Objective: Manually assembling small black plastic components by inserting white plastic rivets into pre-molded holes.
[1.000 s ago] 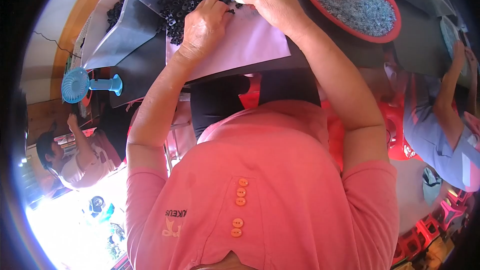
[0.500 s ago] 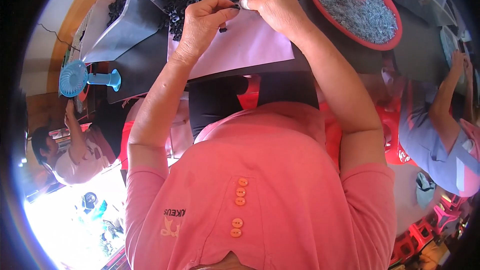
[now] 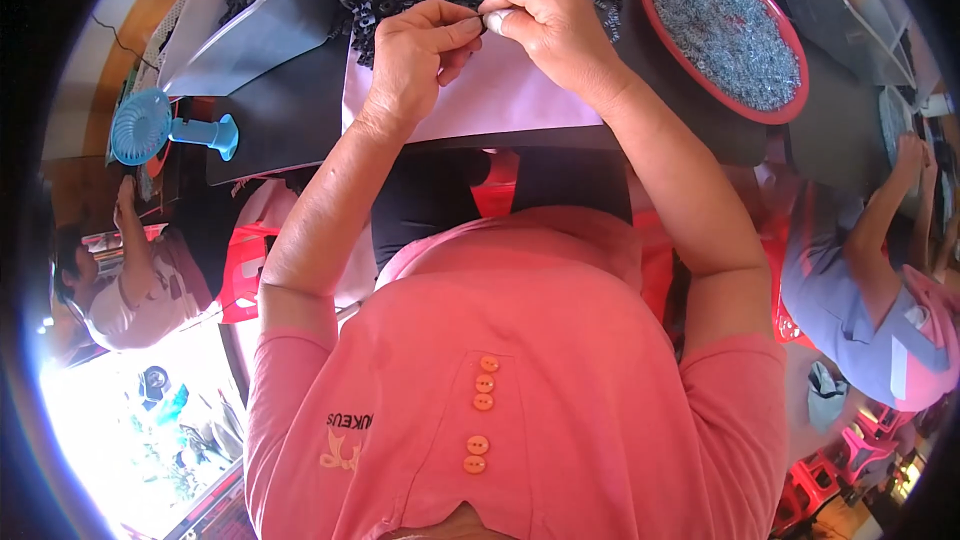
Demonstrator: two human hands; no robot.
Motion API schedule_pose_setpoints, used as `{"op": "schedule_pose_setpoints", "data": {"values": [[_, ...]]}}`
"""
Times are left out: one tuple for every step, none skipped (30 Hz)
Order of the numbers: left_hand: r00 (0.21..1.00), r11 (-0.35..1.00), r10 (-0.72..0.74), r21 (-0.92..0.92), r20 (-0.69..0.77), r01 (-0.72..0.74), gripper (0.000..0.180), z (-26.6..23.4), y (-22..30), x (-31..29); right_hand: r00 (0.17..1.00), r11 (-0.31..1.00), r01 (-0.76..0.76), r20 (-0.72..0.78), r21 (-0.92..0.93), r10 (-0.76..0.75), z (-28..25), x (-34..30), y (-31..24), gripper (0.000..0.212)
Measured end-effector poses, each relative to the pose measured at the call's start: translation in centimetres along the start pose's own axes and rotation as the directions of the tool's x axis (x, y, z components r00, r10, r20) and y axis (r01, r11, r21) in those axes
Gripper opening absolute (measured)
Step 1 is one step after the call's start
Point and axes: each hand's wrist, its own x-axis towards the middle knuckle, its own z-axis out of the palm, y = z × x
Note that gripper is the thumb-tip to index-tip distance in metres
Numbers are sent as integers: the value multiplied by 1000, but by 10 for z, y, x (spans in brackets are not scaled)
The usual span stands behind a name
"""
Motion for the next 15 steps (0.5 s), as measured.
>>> {"op": "schedule_pose_setpoints", "data": {"values": [[1000, 999, -6, -42, 1, 6, 10, -2, -1, -2, 1000, 1000, 1, 7, 0, -1, 1, 0, -2, 11], [1000, 999, -6, -46, -4, 5, 10, -3, -1, -3, 1000, 1000, 3, 3, 8, -3, 2, 1, -4, 12], [1000, 998, 6, -67, -8, -6, 11, -4, -1, -4, 1000, 1000, 5, -1, 16, -5, 3, 1, -5, 13], [1000, 996, 16, -89, -10, -17, 12, -5, 0, -5, 1000, 1000, 4, 5, 14, -4, 4, 1, -5, 13], [1000, 995, 15, -94, -13, -16, 12, -6, 0, -6, 999, 999, 31, -35, 15, -31, 4, 1, -5, 15], [998, 994, 32, -99, -53, -37, 13, -9, 1, -7, 996, 998, 58, -75, 14, -57, 5, 2, -4, 17], [994, 993, 51, -105, -92, -61, 14, -11, 2, -7, 991, 993, 93, -93, -78, -100, 5, 2, -1, 18], [991, 989, 65, -124, -121, -80, 14, -16, 3, -8, 991, 992, 94, -86, -81, -101, 5, 1, 0, 18], [988, 982, 56, -168, -145, -81, 13, -22, 0, -7, 977, 946, 193, -37, -259, -209, 5, 1, 1, 18], [984, 974, 47, -210, -171, -83, 13, -28, -1, -7, 952, 860, 290, 31, -420, -306, 6, 1, 1, 17], [979, 972, 28, -222, -201, -73, 12, -32, -3, -10, 933, 801, 333, 49, -497, -358, 11, 2, 0, 15], [979, 971, 27, -227, -204, -74, 12, -33, -5, -11, 932, 799, 337, 55, -498, -358, 14, 5, -2, 15], [976, 966, 43, -242, -213, -95, 10, -34, -8, -13, 919, 755, 380, 122, -534, -376, 16, 8, -6, 12], [973, 960, 58, -256, -223, -116, 9, -35, -10, -16, 902, 708, 424, 189, -565, -389, 19, 11, -8, 9], [972, 959, 57, -259, -227, -116, 9, -35, -12, -18, 900, 708, 427, 194, -563, -390, 23, 12, -7, 9]]}}
